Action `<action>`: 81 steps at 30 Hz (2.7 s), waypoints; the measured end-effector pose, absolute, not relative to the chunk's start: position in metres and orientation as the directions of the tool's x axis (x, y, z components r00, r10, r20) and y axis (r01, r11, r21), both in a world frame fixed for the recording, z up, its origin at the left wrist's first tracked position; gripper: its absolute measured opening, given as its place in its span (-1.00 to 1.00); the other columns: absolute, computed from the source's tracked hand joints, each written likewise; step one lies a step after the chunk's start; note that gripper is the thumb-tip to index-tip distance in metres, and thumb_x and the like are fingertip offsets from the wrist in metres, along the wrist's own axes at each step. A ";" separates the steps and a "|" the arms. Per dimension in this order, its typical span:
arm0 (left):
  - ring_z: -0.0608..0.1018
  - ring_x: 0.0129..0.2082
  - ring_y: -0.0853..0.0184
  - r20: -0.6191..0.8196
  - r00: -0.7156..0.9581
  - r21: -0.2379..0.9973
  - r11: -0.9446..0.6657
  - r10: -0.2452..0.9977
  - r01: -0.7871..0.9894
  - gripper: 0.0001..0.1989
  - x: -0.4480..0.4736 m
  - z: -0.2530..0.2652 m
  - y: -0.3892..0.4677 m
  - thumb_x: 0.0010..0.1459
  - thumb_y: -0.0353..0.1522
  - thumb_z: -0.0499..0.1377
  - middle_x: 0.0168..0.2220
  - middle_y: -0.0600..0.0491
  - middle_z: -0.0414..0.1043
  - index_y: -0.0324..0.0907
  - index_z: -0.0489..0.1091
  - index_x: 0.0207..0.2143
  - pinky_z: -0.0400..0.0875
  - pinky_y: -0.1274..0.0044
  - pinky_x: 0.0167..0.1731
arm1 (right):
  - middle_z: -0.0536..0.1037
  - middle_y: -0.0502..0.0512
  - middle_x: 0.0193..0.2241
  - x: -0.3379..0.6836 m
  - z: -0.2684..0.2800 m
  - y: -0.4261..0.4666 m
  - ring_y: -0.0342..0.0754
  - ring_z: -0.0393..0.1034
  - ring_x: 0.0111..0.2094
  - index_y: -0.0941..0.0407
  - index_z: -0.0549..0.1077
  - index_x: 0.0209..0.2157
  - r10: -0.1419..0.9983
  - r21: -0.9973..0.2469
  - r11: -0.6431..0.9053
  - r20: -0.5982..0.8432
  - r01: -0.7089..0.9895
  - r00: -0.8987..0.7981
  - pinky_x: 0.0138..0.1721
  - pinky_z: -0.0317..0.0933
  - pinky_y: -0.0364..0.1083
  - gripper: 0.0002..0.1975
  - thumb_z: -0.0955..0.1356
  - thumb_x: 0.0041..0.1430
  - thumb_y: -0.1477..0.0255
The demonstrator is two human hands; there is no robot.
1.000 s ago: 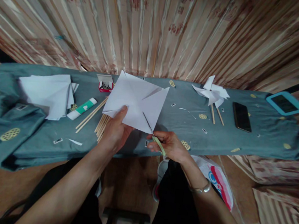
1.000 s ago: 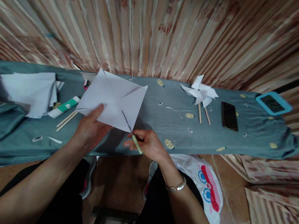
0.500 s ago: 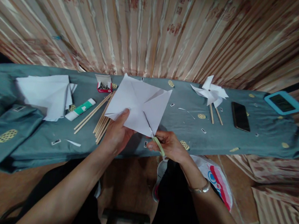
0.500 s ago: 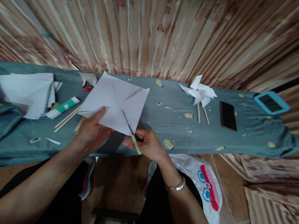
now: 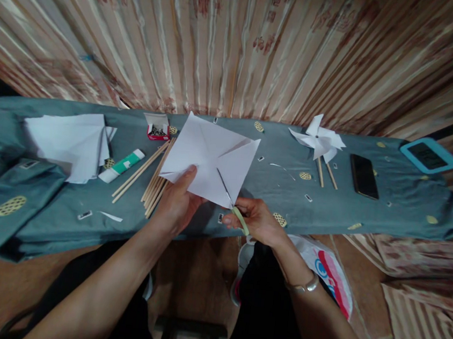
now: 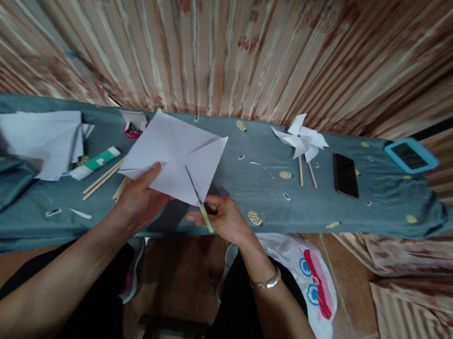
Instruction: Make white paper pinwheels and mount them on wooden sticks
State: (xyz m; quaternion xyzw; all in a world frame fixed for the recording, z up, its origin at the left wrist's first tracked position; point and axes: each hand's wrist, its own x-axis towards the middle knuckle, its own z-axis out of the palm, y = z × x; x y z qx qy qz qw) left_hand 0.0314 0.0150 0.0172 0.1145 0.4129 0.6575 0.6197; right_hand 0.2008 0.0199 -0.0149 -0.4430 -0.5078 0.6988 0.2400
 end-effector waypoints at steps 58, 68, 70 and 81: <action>0.61 -0.16 0.33 -0.329 -0.278 0.678 0.021 0.902 -0.735 -0.68 0.023 0.013 0.022 0.26 -0.52 0.05 -0.23 0.09 0.59 -0.15 0.38 0.03 0.49 0.50 -0.06 | 0.52 -0.05 -0.56 0.222 -0.021 0.017 -0.20 0.30 -0.59 0.16 0.48 -0.22 0.684 -0.872 -0.267 -0.472 0.411 -0.557 -0.55 0.10 -0.21 -0.48 0.52 -0.15 0.10; 0.61 -0.19 0.32 -0.414 -0.164 0.648 0.163 0.896 -0.743 -0.76 0.021 -0.003 0.015 0.18 -0.52 0.15 -0.32 0.08 0.58 -0.21 0.40 -0.09 0.46 0.42 0.02 | 0.63 0.20 -0.32 0.282 -0.006 0.029 0.08 0.54 -0.25 0.20 0.43 0.01 0.987 -0.216 0.004 -0.156 0.976 -0.039 -0.27 0.25 -0.10 -0.58 0.37 0.17 0.27; 0.61 -0.18 0.29 -0.448 -0.106 0.638 0.234 0.888 -0.734 -0.82 0.029 -0.010 0.013 0.18 -0.52 0.14 -0.35 0.06 0.57 -0.23 0.41 -0.15 0.46 0.36 0.03 | 0.63 0.31 -0.22 0.284 -0.006 0.034 0.15 0.55 -0.15 0.23 0.37 0.08 0.994 -0.095 -0.064 -0.099 0.993 0.054 -0.19 0.27 -0.06 -0.53 0.36 0.20 0.29; 0.59 -0.12 0.20 -0.476 0.083 0.701 0.435 0.876 -0.565 -0.86 0.032 -0.024 -0.005 0.10 -0.42 0.23 -0.16 -0.09 0.55 -0.24 0.43 -0.24 0.38 0.15 0.10 | 0.59 0.50 -0.21 0.287 -0.012 0.069 0.29 0.52 -0.13 0.34 0.37 0.00 0.997 0.052 -0.069 -0.016 0.996 0.070 -0.15 0.30 0.05 -0.60 0.27 0.23 0.34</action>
